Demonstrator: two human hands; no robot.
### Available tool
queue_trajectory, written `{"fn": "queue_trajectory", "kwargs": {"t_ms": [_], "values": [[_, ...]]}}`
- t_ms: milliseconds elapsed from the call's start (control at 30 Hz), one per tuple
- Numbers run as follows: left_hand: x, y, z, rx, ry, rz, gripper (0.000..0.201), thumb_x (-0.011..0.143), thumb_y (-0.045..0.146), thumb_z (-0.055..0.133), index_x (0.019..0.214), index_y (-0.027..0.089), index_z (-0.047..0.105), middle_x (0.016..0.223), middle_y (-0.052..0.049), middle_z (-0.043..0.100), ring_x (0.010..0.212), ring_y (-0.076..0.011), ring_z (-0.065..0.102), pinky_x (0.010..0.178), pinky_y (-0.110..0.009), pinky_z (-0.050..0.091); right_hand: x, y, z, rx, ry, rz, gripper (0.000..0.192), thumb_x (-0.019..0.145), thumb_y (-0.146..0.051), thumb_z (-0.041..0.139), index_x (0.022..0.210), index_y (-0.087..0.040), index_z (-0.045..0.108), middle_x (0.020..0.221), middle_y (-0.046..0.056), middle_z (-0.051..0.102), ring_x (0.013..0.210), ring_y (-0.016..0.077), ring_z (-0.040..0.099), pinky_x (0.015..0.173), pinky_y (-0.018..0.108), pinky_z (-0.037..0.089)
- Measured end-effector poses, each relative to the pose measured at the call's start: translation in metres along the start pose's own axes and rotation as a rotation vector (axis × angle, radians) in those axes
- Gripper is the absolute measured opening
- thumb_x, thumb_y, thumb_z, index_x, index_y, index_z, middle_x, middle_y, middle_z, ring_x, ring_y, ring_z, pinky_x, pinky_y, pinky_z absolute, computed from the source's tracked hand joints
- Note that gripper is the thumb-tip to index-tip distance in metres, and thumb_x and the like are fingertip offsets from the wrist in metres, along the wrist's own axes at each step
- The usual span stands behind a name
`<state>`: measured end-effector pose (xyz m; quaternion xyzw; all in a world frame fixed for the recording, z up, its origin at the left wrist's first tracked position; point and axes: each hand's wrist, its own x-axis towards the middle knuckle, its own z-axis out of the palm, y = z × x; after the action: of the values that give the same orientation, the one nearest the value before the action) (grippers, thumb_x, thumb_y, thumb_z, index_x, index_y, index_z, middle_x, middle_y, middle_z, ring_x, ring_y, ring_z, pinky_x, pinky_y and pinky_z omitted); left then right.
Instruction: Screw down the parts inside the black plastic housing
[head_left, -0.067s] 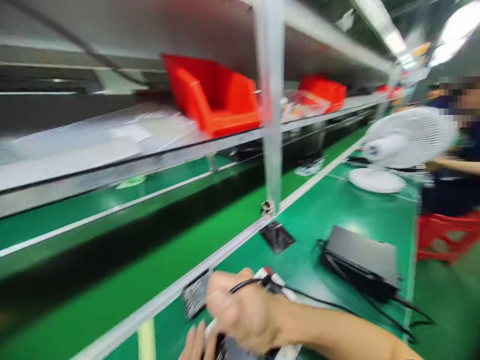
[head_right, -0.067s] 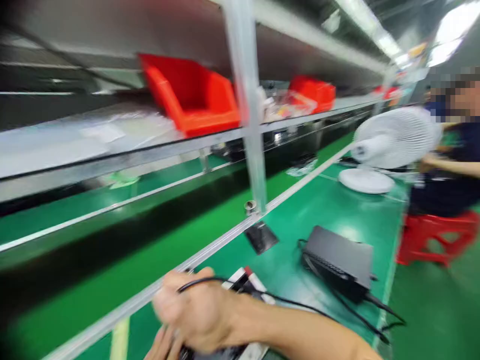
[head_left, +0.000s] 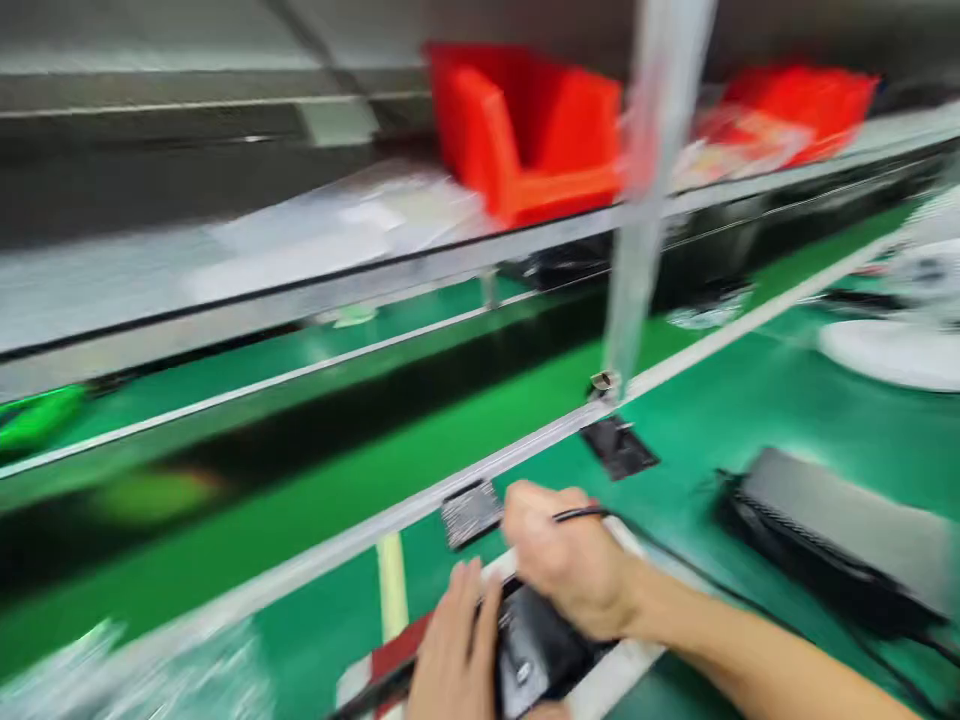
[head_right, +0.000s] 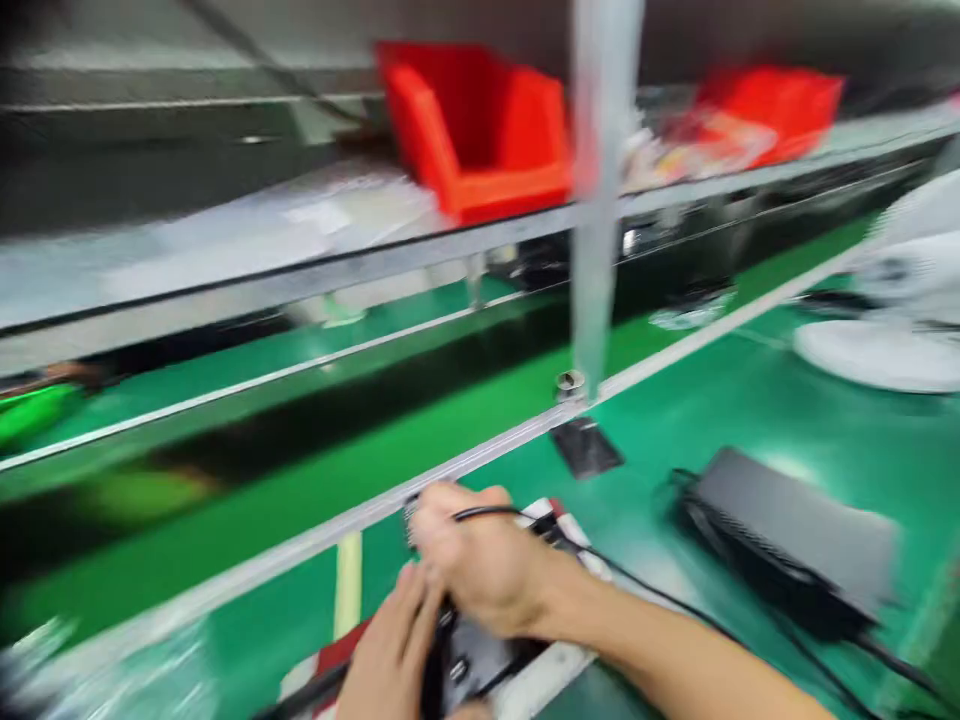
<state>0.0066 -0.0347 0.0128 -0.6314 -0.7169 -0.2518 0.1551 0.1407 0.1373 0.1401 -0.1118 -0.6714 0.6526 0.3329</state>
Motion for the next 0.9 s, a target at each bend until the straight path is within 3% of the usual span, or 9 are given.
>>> {"fn": "queue_trajectory", "kwargs": {"t_ms": [67,167,300,467,900], "values": [[-0.008,0.002,-0.016,0.048,-0.122,-0.049,0.125,0.07,0.093,0.058,0.162,0.019,0.019,0.161,-0.019,0.037,0.144,-0.0436,0.043,0.106,-0.061,0.056,0.008,0.016,0.025,0.104,-0.038,0.023,0.047,0.101,-0.053,0.052,0.074,-0.015,0.053,0.062,-0.004,0.046,0.051,0.0065,0.039,0.048,0.02,0.036],[-0.007,0.002,-0.025,-0.011,-0.238,-0.136,0.127,0.069,0.095,0.054,0.16,0.014,0.021,0.164,-0.021,0.031,0.151,-0.0403,0.031,0.115,-0.062,0.047,0.012,0.025,0.03,0.169,-0.07,0.064,0.045,0.101,-0.053,0.051,0.07,-0.019,0.053,0.054,-0.002,0.045,0.048,0.0103,0.037,0.044,0.026,0.029],[-0.004,0.004,-0.029,-0.115,-0.277,-0.201,0.125,0.07,0.093,0.058,0.161,0.017,0.019,0.166,-0.019,0.026,0.154,-0.039,0.025,0.118,-0.065,0.04,0.012,0.016,0.022,0.142,-0.05,0.083,0.041,0.098,-0.053,0.051,0.07,-0.023,0.054,0.048,-0.001,0.042,0.044,0.0133,0.036,0.043,0.028,0.027],[-0.003,0.004,-0.03,-0.183,-0.333,-0.242,0.123,0.071,0.092,0.058,0.161,0.017,0.021,0.168,-0.018,0.021,0.155,-0.0388,0.019,0.122,-0.064,0.033,0.015,0.007,0.029,0.092,-0.001,0.101,0.045,0.095,-0.058,0.05,0.066,-0.023,0.054,0.045,-0.001,0.041,0.041,0.0138,0.035,0.041,0.027,0.029],[-0.002,0.004,-0.03,-0.197,-0.367,-0.284,0.122,0.073,0.093,0.054,0.161,0.016,0.019,0.169,-0.016,0.017,0.157,-0.0352,0.015,0.125,-0.061,0.03,0.022,0.006,0.028,0.138,-0.036,0.144,0.042,0.094,-0.056,0.05,0.067,-0.024,0.055,0.045,-0.001,0.042,0.04,0.0135,0.036,0.039,0.025,0.033]]}}
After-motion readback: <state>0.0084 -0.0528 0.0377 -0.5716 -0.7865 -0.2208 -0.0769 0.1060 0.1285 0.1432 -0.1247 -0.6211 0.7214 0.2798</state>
